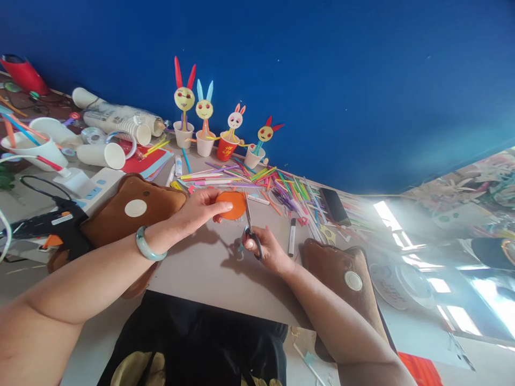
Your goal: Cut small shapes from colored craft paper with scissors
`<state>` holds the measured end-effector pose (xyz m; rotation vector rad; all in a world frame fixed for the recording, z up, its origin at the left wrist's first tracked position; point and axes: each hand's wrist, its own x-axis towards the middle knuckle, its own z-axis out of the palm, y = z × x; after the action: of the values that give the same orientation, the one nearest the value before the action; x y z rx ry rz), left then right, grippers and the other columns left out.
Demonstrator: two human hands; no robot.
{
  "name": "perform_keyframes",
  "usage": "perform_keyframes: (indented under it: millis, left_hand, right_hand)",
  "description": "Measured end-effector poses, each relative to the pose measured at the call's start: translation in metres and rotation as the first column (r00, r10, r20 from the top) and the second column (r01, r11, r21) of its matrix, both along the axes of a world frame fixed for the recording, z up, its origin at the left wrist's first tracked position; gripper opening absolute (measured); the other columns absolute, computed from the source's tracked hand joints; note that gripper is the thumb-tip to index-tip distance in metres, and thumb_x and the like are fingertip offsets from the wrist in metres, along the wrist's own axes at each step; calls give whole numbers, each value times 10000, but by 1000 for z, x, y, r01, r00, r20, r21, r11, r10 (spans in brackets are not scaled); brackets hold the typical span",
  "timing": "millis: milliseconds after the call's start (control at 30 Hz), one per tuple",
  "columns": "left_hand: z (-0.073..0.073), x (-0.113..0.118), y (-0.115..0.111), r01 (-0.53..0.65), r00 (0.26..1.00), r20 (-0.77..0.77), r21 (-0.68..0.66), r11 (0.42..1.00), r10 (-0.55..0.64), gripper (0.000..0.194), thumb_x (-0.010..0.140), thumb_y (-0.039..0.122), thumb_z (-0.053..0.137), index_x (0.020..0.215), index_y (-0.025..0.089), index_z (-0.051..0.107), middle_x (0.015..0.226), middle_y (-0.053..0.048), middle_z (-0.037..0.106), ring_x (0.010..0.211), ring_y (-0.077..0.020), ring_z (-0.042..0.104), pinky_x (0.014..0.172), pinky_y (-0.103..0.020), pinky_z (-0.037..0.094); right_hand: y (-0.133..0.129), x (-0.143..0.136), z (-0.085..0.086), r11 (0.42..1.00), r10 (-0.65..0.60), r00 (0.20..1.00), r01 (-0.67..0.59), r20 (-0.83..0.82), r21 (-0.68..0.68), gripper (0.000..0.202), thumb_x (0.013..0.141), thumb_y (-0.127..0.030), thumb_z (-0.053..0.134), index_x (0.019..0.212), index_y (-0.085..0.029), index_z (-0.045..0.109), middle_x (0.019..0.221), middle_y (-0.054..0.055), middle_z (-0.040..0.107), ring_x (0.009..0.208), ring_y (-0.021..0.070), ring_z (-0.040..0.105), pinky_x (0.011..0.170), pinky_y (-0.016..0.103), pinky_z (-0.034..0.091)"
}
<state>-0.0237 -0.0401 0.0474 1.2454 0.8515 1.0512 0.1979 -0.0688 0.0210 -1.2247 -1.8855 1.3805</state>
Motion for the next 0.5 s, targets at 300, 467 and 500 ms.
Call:
perform_keyframes:
  millis: [300,467,500]
  left_hand:
    - [-6,-5,3,19,1000,18,54,998,-20,181,814,331,683,747,166,654,701,6,622,594,-91,517,540,-213,424]
    - [-6,-6,4,12,1000,12,56,998,-13,182,810,339,686,755,167,662,710,1,633,590,-95,520,540,-220,424]
    - [-6,-5,4,9,1000,12,58,998,-10,182,808,338,687,751,167,660,704,2,631,588,-96,519,539,-221,424]
  right_hand:
    - [0,-1,-1,1000,6,1000,-6,-8,-12,689,675,-856,596,674,-172,515,604,-38,422,586,104,355,566,267,278]
    - [-1,-1,0,1000,4,1000,-4,-6,-17,687,674,-856,597,661,-176,501,611,-35,426,589,106,361,568,266,280]
    - [-1,-1,0,1000,4,1000,-4,-4,-19,686,676,-856,596,661,-176,500,613,-33,428,591,108,364,568,267,280]
